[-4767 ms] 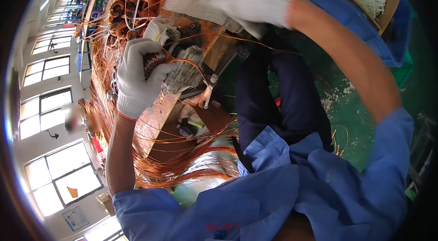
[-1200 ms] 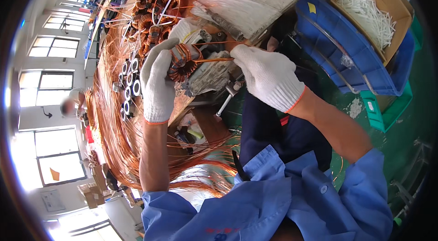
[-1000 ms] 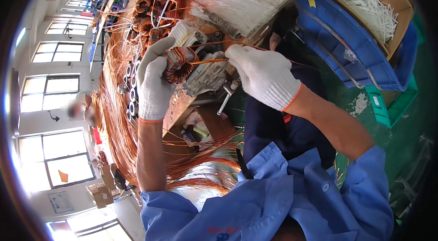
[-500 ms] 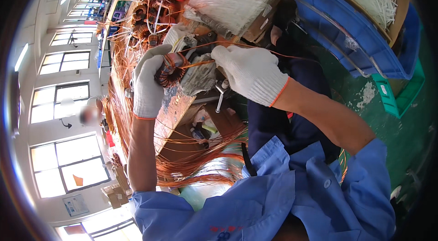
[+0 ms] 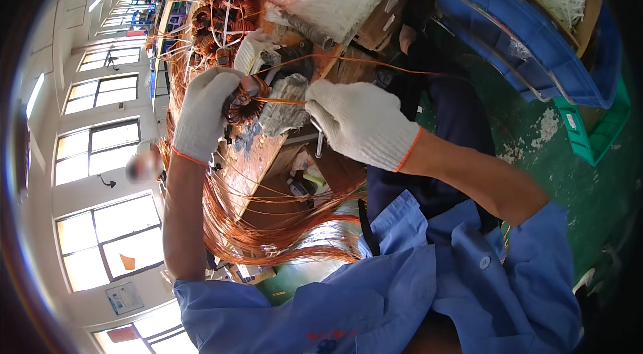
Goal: Manually winding copper wire into stator cores and securing them with tools on a factory workbench.
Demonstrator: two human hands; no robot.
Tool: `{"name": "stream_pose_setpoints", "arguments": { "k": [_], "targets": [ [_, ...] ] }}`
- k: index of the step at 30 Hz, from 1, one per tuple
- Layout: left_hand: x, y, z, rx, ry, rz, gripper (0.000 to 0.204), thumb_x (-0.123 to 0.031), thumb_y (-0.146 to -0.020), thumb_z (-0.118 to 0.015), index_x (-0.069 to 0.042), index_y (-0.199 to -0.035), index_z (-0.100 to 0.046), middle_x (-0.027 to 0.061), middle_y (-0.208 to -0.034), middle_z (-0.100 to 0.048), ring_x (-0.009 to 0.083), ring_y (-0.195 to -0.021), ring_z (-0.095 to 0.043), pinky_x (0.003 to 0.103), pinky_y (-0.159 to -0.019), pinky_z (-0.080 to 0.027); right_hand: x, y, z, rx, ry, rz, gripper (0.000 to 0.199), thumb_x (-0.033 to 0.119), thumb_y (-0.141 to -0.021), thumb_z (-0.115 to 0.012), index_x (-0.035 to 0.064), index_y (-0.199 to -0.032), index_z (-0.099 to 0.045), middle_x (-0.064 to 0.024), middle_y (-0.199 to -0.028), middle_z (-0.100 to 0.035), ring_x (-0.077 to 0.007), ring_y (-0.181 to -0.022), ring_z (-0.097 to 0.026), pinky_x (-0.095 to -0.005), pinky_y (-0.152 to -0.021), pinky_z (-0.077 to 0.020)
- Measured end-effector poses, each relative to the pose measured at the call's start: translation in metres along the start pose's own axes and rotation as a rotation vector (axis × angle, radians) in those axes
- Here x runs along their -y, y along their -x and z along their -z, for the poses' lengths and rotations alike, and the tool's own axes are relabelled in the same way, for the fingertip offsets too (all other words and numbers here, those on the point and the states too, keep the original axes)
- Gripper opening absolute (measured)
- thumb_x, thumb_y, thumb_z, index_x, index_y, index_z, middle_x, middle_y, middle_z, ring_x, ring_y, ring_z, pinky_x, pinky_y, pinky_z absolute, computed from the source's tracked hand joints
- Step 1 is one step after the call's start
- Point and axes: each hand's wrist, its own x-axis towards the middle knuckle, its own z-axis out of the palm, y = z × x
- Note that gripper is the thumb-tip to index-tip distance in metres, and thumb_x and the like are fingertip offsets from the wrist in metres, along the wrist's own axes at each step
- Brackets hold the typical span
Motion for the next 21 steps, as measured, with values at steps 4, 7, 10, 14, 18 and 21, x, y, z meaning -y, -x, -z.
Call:
{"name": "stream_pose_setpoints", "arguments": {
  "k": [4, 7, 10, 14, 18, 21],
  "targets": [
    [-0.022, -0.01, 0.006, 0.116, -0.191, 0.136, 0.029, -0.022, -0.093, -0.06, 0.004, -0.092, -0.073, 0.0093, -0.096, -0.073, 0.0147, -0.089, -0.065, 0.03, -0.084, -0.05, 0.01, 0.009, -0.016, 0.009, -0.024, -0.059, 0.012, 0.022, -0.104, -0.066, 0.0098, -0.103, -0.065, -0.0143, -0.069, -0.067, -0.0372, -0.064, -0.07, -0.0473, -0.053, -0.051],
    [-0.028, -0.02, 0.007, 0.18, -0.273, 0.182, 0.032, -0.026, -0.089, -0.063, 0.004, -0.092, -0.074, 0.0086, -0.093, -0.073, 0.0156, -0.088, -0.064, 0.029, -0.082, -0.048, 0.021, 0.014, -0.025, -0.02, -0.189, -0.123, 0.011, 0.02, -0.104, -0.067, 0.0088, -0.106, -0.069, -0.0144, -0.072, -0.069, -0.0382, -0.066, -0.071, -0.0456, -0.055, -0.0526],
    [-0.029, -0.029, 0.007, 0.247, -0.388, 0.169, 0.032, -0.025, -0.088, -0.065, 0.005, -0.094, -0.075, 0.0094, -0.092, -0.073, 0.0164, -0.087, -0.064, 0.028, -0.081, -0.048, 0.021, 0.012, -0.028, 0.033, -0.318, -0.205, 0.016, 0.02, -0.105, -0.067, 0.0054, -0.108, -0.07, -0.0139, -0.076, -0.071, -0.032, -0.06, -0.069, -0.0409, -0.055, -0.0525],
    [-0.033, -0.04, 0.008, 0.327, -0.448, 0.171, 0.031, -0.023, -0.087, -0.066, 0.005, -0.096, -0.075, 0.0103, -0.093, -0.073, 0.0167, -0.085, -0.064, 0.03, -0.08, -0.05, 0.008, 0.01, -0.032, 0.21, -0.932, -0.504, 0.023, 0.021, -0.109, -0.062, 0.0, -0.106, -0.069, -0.0031, -0.071, -0.062, -0.013, -0.049, -0.054, -0.0326, -0.046, -0.042],
    [-0.033, -0.025, 0.017, 0.236, -0.272, 0.445, 0.026, -0.022, -0.09, -0.067, 0.003, -0.099, -0.073, 0.0076, -0.093, -0.069, 0.0149, -0.081, -0.066, 0.033, -0.074, -0.058, 0.033, -0.007, 0.023, 0.355, -1.237, -0.88, 0.023, 0.021, -0.109, -0.062, -0.0009, -0.106, -0.07, 0.0046, -0.069, -0.05, -0.0022, -0.049, -0.036, -0.0249, -0.042, -0.025],
    [-0.034, -0.019, 0.013, 0.166, -0.324, 0.327, 0.024, -0.02, -0.092, -0.068, 0.002, -0.101, -0.071, 0.0058, -0.092, -0.066, 0.0134, -0.08, -0.067, 0.032, -0.071, -0.061, 0.04, -0.013, 0.036, 0.278, -1.198, -0.824, 0.022, 0.02, -0.108, -0.064, 0.0013, -0.102, -0.072, 0.0097, -0.065, -0.051, -0.0005, -0.05, -0.036, -0.0252, -0.043, -0.0216]
  ]
}}
